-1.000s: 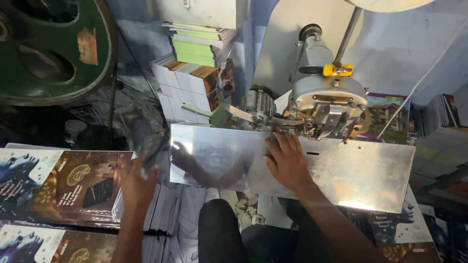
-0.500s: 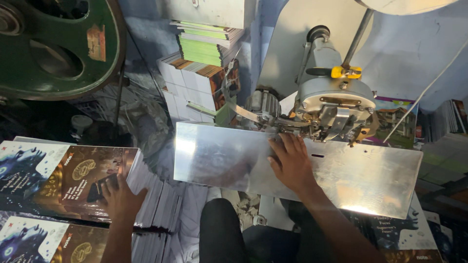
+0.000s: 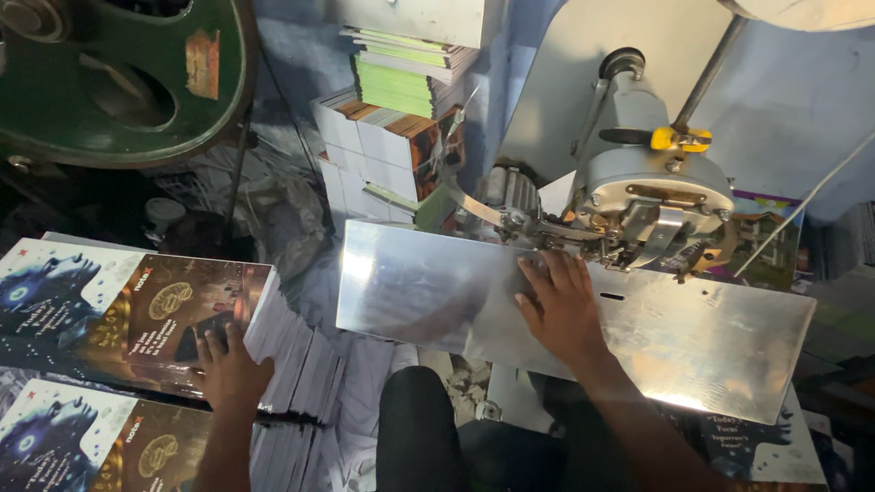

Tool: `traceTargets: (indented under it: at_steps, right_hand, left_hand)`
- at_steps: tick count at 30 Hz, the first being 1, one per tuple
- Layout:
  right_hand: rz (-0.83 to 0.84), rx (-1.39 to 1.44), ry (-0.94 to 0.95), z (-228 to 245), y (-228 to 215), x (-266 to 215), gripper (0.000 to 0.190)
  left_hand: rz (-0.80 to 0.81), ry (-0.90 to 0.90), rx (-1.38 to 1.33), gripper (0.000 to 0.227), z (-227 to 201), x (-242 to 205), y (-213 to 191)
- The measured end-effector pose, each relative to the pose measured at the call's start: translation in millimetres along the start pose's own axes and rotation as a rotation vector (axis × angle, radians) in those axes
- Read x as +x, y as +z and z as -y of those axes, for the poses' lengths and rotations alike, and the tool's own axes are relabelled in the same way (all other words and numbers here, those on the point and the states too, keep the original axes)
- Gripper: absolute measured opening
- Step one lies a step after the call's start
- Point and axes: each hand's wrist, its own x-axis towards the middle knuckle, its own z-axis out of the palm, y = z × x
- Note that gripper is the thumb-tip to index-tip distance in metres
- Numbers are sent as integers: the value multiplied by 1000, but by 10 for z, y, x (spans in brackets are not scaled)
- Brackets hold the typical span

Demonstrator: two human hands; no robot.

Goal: The person operates a manual bookbinding machine, feeding printed covers one at a time into the device to stitch the spine. After each cycle, the person removes the bound book and places it on a growing stack.

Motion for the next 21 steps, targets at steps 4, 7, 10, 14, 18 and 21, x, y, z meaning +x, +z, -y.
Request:
traceTargets:
  at_steps: [4, 7, 10, 14, 18, 21]
  right_hand:
    - [3, -13, -1, 9, 22, -2, 55]
    - [10, -30, 5, 5, 47, -3, 56]
    - [-23, -32, -13, 8, 65, -22, 56]
    - [-18, -21, -7, 6, 80, -30, 56]
    - [-9, -10, 21, 34, 94, -58, 57]
    - [-26, -36, 26, 48, 135, -47, 57]
  left_hand:
    - [-38, 39, 13, 100, 14, -80, 17]
    - [-124, 88, 4, 90, 62, -169, 27]
    - [-166, 106, 12, 81, 58, -281, 39]
    - [-225, 156, 67, 73, 107, -433, 59]
    - [-321, 240, 11, 60, 239, -492, 96]
    - [-366, 299, 13, 47, 319, -546, 86]
